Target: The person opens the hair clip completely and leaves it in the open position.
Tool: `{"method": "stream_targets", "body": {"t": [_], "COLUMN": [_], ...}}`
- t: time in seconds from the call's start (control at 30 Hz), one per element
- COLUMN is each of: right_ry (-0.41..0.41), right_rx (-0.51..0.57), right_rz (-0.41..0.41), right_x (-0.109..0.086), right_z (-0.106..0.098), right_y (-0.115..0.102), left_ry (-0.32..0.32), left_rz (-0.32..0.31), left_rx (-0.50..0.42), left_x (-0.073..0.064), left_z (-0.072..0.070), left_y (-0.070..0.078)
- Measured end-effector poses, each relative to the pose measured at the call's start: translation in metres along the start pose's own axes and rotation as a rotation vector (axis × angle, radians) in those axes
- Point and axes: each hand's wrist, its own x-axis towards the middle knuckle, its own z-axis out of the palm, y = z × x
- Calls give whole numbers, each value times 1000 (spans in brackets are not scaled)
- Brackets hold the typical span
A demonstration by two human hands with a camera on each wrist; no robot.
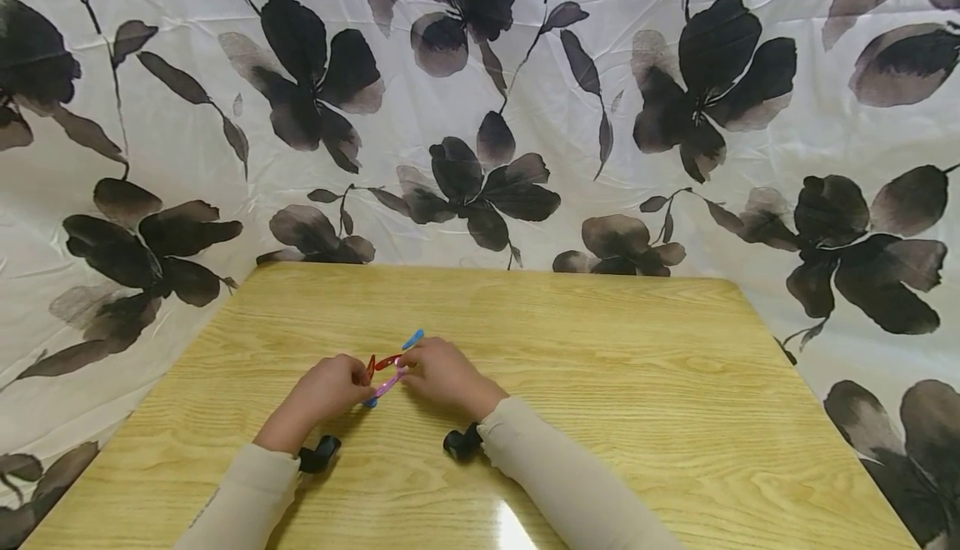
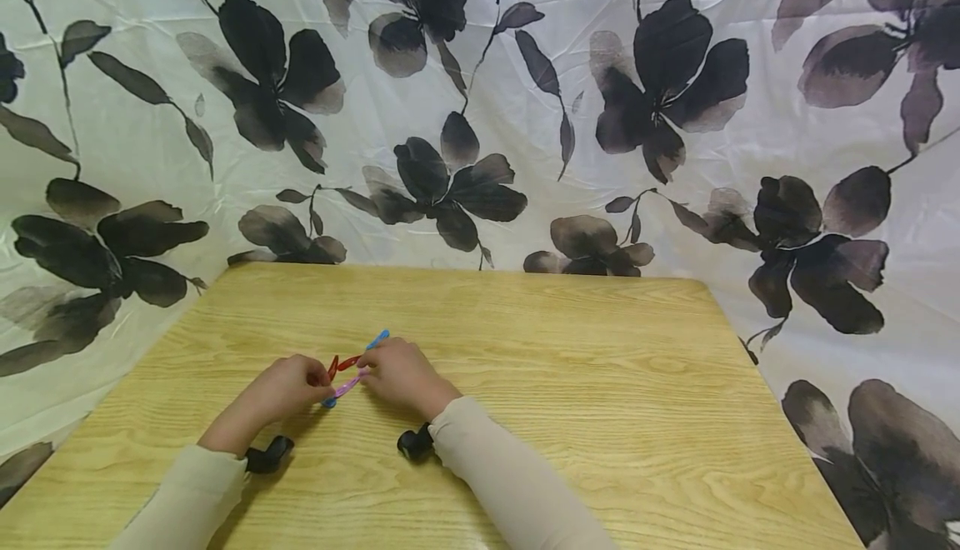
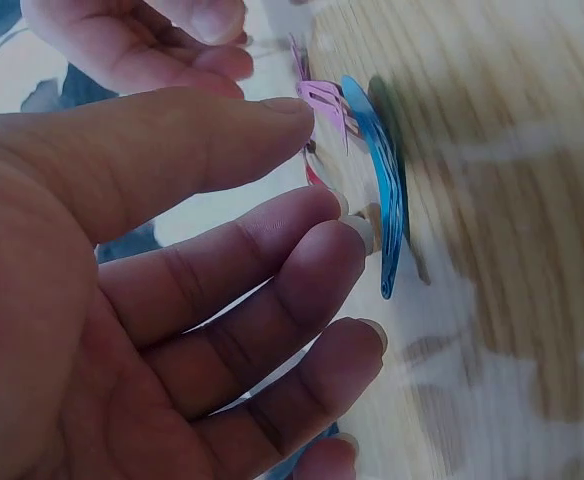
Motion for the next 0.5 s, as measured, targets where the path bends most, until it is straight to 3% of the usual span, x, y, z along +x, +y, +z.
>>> {"method": "stream_targets", "body": {"t": [0.5], "right_ry": [-3], "right_rx": [-135], "right_rz": [-67], "right_x": [10], "right_z": [8], "right_y": [-4], "left_ry": [-7], "left_rz": [5], "left_rx": [2], "left_x": [2], "left_z": [3], "left_y": [5]}}
